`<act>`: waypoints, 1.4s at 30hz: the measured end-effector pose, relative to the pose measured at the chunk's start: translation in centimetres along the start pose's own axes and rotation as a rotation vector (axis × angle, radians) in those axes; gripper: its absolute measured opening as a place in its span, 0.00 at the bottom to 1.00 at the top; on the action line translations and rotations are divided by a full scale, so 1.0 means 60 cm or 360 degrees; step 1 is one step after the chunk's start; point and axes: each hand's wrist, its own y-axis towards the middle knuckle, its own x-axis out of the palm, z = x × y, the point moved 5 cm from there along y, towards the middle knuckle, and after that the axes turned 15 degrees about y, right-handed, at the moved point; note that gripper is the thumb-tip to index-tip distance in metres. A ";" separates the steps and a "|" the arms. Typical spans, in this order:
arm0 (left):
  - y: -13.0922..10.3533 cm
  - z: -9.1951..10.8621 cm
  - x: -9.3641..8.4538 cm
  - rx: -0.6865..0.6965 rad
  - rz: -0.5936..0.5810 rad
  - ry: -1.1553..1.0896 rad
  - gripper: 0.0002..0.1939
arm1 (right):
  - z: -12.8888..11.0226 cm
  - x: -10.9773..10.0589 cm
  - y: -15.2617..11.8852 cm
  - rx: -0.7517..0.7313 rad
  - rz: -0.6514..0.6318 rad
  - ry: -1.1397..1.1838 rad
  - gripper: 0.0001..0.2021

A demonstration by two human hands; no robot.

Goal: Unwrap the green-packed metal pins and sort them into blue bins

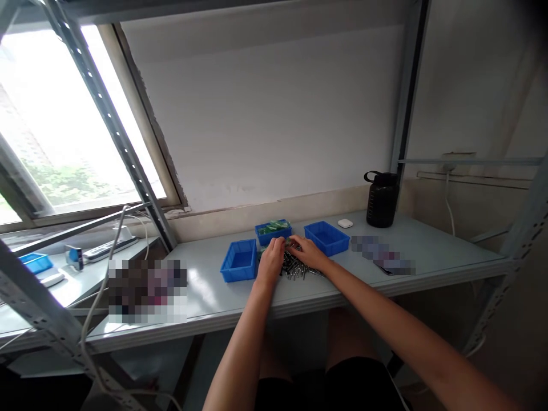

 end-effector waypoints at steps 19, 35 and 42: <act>0.000 -0.013 -0.003 -0.0212 0.0009 0.0288 0.12 | -0.004 -0.023 0.003 -0.0125 0.0296 -0.0125 0.10; -0.003 -0.001 -0.014 -0.0097 0.0003 0.0000 0.14 | 0.002 -0.017 0.001 -0.0043 0.0218 -0.0036 0.07; -0.002 -0.001 -0.008 -0.0095 -0.0044 0.0092 0.12 | -0.006 -0.013 -0.002 -0.0092 0.0179 -0.0025 0.07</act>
